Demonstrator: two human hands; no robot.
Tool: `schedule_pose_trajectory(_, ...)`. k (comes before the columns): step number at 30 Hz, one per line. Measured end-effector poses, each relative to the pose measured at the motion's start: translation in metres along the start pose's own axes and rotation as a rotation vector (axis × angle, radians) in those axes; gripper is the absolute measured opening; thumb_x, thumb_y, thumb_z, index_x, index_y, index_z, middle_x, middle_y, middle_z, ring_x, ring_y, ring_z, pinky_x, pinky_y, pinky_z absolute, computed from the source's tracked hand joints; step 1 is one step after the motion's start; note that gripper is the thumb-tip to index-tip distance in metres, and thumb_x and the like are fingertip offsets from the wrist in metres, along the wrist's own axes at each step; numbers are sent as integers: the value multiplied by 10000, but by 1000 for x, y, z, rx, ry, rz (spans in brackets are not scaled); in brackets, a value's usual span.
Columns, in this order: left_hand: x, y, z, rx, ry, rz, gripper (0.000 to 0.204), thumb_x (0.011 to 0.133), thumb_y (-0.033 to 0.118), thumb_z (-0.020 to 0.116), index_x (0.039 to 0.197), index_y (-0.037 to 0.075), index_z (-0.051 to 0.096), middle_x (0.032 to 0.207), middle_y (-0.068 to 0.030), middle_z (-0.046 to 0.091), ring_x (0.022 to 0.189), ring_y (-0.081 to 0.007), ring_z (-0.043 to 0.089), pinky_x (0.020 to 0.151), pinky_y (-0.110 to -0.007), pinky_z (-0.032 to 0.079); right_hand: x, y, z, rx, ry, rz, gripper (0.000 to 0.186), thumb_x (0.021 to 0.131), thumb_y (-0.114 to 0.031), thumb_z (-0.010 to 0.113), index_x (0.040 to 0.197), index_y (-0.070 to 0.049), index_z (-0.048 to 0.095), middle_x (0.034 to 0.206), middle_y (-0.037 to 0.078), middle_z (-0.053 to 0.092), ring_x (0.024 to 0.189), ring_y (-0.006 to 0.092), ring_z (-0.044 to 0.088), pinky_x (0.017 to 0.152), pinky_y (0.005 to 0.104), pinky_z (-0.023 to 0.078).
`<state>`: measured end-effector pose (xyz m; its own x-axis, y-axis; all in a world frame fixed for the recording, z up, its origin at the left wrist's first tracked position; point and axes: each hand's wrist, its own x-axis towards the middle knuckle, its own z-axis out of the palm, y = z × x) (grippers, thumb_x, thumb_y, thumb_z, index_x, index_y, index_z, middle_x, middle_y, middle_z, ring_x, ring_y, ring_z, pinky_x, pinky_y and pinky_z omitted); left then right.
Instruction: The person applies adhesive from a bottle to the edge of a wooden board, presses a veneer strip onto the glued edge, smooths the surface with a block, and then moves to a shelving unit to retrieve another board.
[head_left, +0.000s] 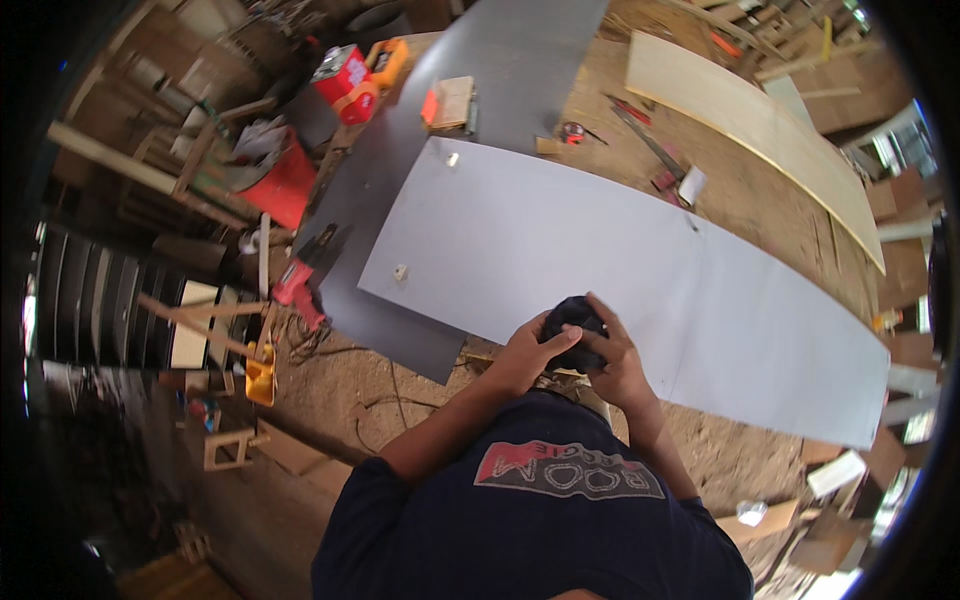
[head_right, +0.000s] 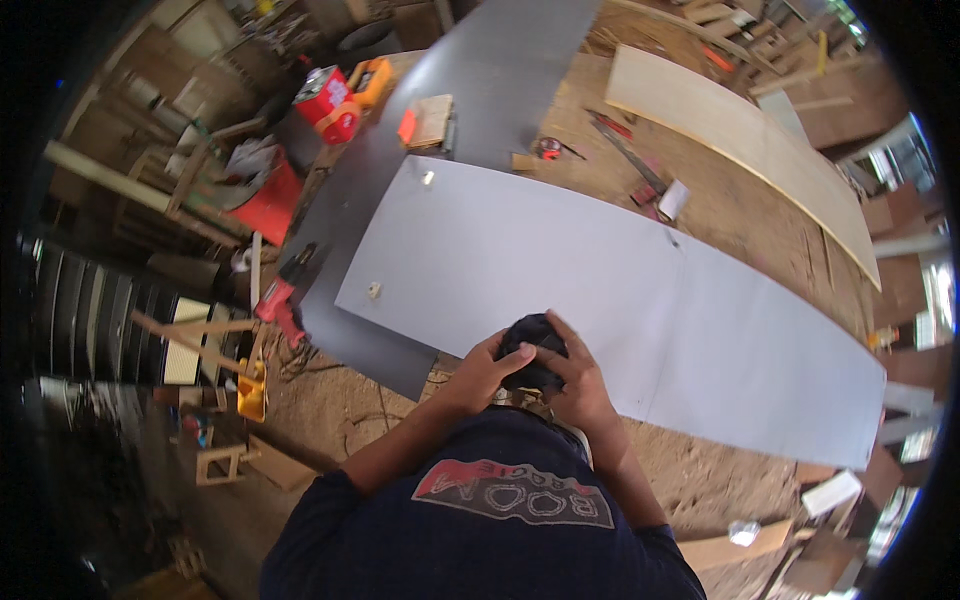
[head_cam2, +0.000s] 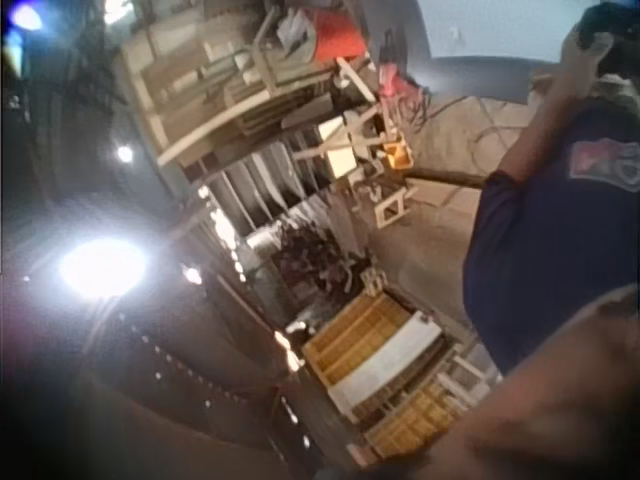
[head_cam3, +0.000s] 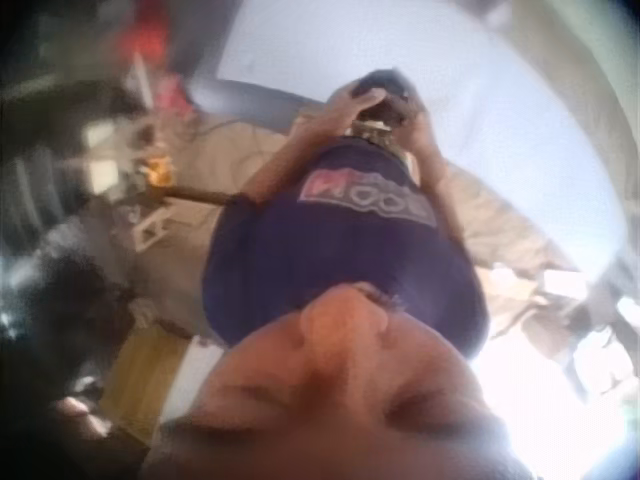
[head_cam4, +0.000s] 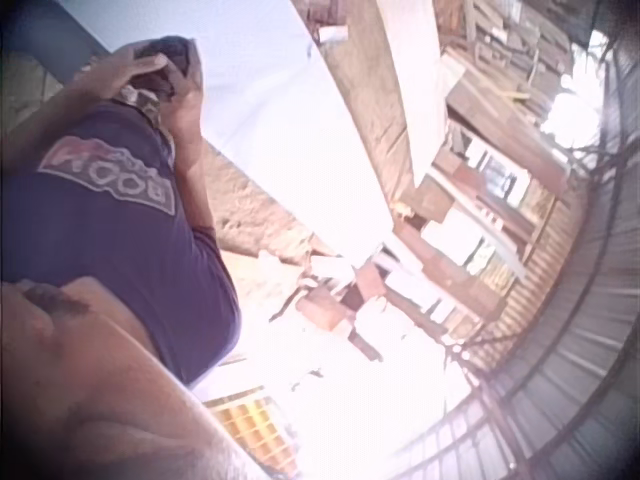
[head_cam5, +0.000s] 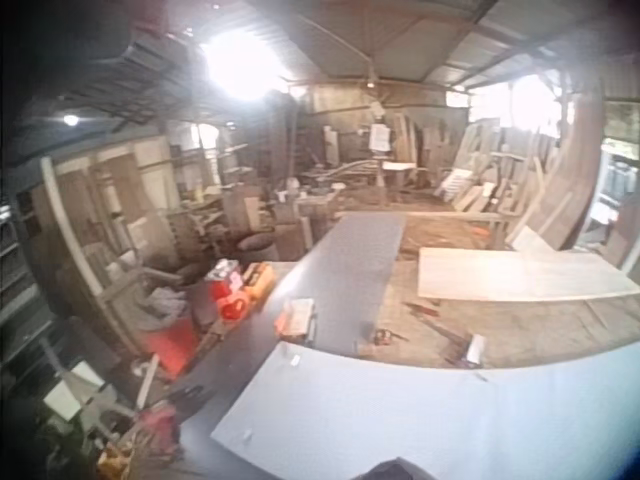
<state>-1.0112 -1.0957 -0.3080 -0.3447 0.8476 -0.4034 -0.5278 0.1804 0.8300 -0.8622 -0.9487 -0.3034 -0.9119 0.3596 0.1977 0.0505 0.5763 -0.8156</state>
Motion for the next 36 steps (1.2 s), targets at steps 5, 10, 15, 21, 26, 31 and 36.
schedule_pose_trajectory(5,-2,-31,3,-222,292,19,393,1031,225,757,1326,-22,677,1125,-93,741,972,-175,721,842,-312,604,10,-3,-21,-6,-265,-135,638,687,-30,832,1314,-129,771,1688,258,380,1533,464,421,1222,486,435)
schedule_pose_trajectory(10,-22,-31,0,36,664,167,255,999,154,785,1176,-27,757,1056,-63,775,923,-121,705,815,-289,586,12,-2,-41,262,-366,-180,609,779,-107,854,1376,-160,750,1695,282,364,1548,462,411,1217,520,424)
schedule_pose_trajectory(15,-63,-52,-83,187,1145,316,250,987,132,786,1182,-22,754,1027,-60,764,907,-141,686,836,-298,554,26,37,-57,277,-258,-113,524,850,-135,852,1362,-104,743,1660,271,428,1495,424,499,1158,486,480)
schedule_pose_trajectory(21,-93,-4,-194,480,1416,566,220,1001,102,744,1177,-31,743,1028,-92,772,928,-174,703,873,-341,558,71,85,-49,252,-69,98,416,921,-79,804,1331,-78,729,1575,224,532,1366,337,622,958,381,602)
schedule_pose_trajectory(26,-64,33,-290,763,1632,534,300,990,64,711,1279,-17,705,1194,-189,754,1089,-321,728,976,-399,552,136,117,-20,146,98,257,369,931,-102,787,1295,-61,740,1525,216,577,1312,326,652,900,371,623)
schedule_pose_trajectory(31,-15,18,-384,1024,1313,453,406,980,99,704,1371,2,661,1452,-236,648,1378,-387,603,1159,-449,467,195,139,19,5,174,366,369,946,-153,775,1302,-62,740,1528,218,576,1294,324,662,892,389,624)
schedule_pose_trajectory(36,14,3,-396,1171,978,137,566,986,233,685,1506,39,572,1605,-255,506,1513,-432,447,1248,-556,349,222,161,43,-83,228,496,362,943,-158,783,1293,-74,742,1506,197,598,1278,316,671,892,391,624)
